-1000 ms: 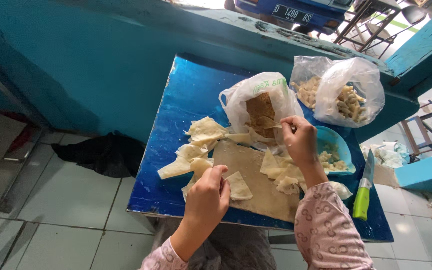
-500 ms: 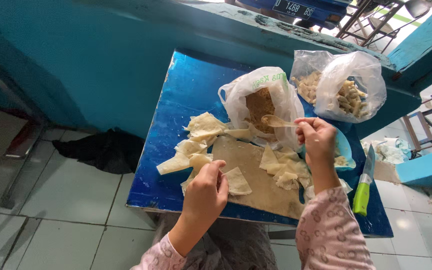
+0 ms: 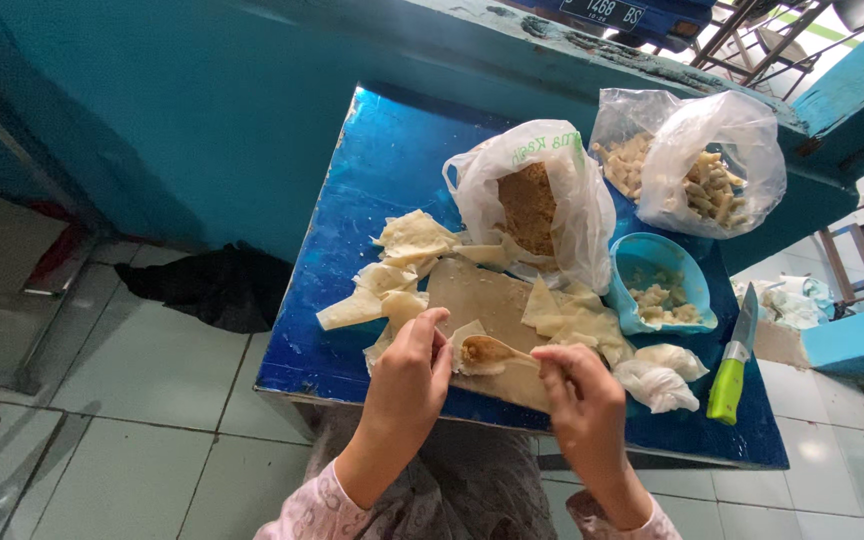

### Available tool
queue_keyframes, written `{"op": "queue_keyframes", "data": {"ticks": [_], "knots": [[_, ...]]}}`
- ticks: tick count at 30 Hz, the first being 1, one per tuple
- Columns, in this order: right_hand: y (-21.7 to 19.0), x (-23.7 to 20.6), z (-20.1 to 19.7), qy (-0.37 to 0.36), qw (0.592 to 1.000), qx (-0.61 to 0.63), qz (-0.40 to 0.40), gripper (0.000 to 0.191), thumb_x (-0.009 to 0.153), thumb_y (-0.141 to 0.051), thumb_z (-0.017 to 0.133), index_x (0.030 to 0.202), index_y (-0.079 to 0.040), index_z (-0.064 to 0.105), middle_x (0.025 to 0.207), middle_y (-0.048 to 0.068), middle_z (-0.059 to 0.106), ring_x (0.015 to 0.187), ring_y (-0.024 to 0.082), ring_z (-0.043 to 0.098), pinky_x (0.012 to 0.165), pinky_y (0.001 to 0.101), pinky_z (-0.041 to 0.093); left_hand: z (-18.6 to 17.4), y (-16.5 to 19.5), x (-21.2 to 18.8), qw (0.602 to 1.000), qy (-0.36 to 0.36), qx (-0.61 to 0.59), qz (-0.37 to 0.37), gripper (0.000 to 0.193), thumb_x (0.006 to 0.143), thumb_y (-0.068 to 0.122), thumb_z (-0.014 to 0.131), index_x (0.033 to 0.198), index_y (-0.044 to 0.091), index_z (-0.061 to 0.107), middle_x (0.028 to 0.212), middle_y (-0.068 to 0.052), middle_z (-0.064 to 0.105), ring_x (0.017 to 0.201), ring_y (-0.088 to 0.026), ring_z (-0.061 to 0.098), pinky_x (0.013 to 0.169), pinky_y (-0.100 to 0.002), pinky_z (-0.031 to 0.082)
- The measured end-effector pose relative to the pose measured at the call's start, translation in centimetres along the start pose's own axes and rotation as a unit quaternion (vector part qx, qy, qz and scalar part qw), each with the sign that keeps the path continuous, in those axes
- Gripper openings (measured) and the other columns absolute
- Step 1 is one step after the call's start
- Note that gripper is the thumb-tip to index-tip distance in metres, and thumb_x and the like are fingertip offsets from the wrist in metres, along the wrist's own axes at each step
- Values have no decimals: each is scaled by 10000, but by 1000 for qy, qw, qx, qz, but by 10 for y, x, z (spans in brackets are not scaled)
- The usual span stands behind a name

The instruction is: The person sits at a small blue table folding square dough wrappers into triangular filled pieces by hand, pressing the edges closed, and placing the folded pieces into a plastic bag. They repeatedly take wrappers from a pile, fold them one at a time, and occasionally reach into a bag of filling.

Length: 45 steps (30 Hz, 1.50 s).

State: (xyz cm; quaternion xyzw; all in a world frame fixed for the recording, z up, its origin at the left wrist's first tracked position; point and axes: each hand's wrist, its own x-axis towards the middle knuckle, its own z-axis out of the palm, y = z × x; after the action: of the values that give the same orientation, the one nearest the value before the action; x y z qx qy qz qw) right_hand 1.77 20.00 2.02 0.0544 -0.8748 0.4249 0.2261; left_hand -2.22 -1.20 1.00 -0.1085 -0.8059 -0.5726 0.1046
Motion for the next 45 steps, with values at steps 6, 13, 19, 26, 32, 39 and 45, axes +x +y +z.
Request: {"op": "queue_keyframes", "data": {"ticks": [6, 13, 19, 26, 32, 39, 45], "knots": [[-15, -11, -4, -40, 946, -172, -271, 288, 868, 61, 668, 1152, 13, 653, 972, 136, 655, 874, 300, 678, 786, 384, 560, 0, 2, 1, 999, 26, -18, 4, 344, 904, 18, 656, 1241, 3, 588, 873, -140, 700, 755, -299, 709, 678, -388, 555], [8, 27, -3, 19, 871, -315, -377, 362, 950, 76, 696, 1300, 59, 606, 1040, 136, 621, 931, 264, 618, 793, 393, 534, 3, 2, -3, 999, 5, -20, 30, 309, 949, 70, 637, 1256, 42, 619, 888, -127, 727, 794, -306, 716, 690, -390, 556], [-5, 110, 5, 112, 810, -473, -327, 381, 851, -46, 639, 1232, -42, 629, 1186, 163, 629, 1077, 327, 654, 926, 445, 517, 12, 3, 2, 997, -4, 48, 55, 252, 886, 96, 684, 1135, 71, 654, 879, -91, 720, 831, -298, 702, 706, -409, 544], [-25, 56, 12, -73, 975, -206, -48, 99, 896, -111, 692, 922, -17, 682, 912, 157, 659, 862, 340, 653, 767, 416, 512, 7, -8, 16, 997, -24, 67, 35, 154, 888, 106, 696, 1023, 67, 633, 914, -106, 682, 835, -327, 685, 700, -439, 529], [-15, 30, 26, -160, 975, -144, 62, 117, 807, -129, 743, 834, -28, 690, 820, 122, 667, 765, 285, 668, 707, 382, 520, 10, -12, 18, 996, -55, 61, 29, 176, 854, 119, 719, 983, 48, 624, 926, -133, 656, 844, -355, 668, 713, -447, 524], [1, 33, 31, -125, 966, 87, 209, 94, 915, -84, 671, 990, -30, 689, 874, 41, 718, 796, 94, 681, 729, 240, 543, 3, -13, 21, 996, -87, 31, -3, 53, 853, 112, 714, 878, 67, 702, 925, -123, 651, 846, -342, 681, 733, -415, 542], [13, 34, 46, -90, 960, 176, 198, 210, 843, -12, 740, 1034, -26, 655, 866, -9, 691, 772, 47, 631, 688, 201, 509, 2, -11, 23, 995, -96, 35, -20, 110, 853, 100, 723, 944, 63, 673, 949, -126, 641, 871, -344, 682, 742, -409, 547]]}}
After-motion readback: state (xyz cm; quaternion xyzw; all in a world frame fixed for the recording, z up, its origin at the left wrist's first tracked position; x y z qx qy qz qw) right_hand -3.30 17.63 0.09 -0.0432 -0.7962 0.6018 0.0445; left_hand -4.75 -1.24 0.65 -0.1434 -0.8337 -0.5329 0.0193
